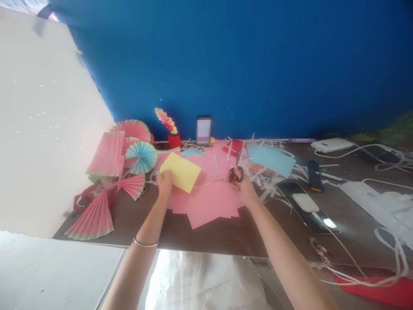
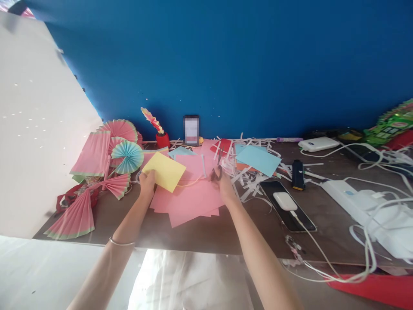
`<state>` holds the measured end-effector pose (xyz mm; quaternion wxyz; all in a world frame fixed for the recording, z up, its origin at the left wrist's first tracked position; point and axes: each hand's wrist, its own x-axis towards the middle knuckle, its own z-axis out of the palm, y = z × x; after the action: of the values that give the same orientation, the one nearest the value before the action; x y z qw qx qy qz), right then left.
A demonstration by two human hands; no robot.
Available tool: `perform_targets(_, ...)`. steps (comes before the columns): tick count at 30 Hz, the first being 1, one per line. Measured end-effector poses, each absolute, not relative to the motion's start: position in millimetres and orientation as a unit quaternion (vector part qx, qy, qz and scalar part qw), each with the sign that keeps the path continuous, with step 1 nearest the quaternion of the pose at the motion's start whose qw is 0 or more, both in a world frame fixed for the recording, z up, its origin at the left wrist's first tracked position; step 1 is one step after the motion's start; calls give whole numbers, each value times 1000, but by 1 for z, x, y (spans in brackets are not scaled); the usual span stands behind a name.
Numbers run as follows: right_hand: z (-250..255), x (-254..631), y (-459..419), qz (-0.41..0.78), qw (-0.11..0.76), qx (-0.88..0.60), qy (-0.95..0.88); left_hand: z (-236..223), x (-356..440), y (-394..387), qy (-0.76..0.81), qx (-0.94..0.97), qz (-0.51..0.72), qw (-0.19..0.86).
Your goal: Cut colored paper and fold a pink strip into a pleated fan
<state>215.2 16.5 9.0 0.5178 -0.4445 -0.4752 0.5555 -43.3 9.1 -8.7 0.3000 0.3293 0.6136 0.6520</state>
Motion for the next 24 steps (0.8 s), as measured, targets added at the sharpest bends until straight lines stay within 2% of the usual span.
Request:
perform_targets(5,19,213,6,525,397,-485,-576,-7,-41,9,628,332,654,260)
perform_targets(10,30,210,-3,560,282,-447,-637,-3,-38,6,633,338,661,219)
perform_targets(17,32,208,-8,584,248,-368,-680,-2,-35,0,662,421,602,149)
perform_targets(24,31,206,-8,577,248,-366,-687,-2,-32,-3,624,460,614,149)
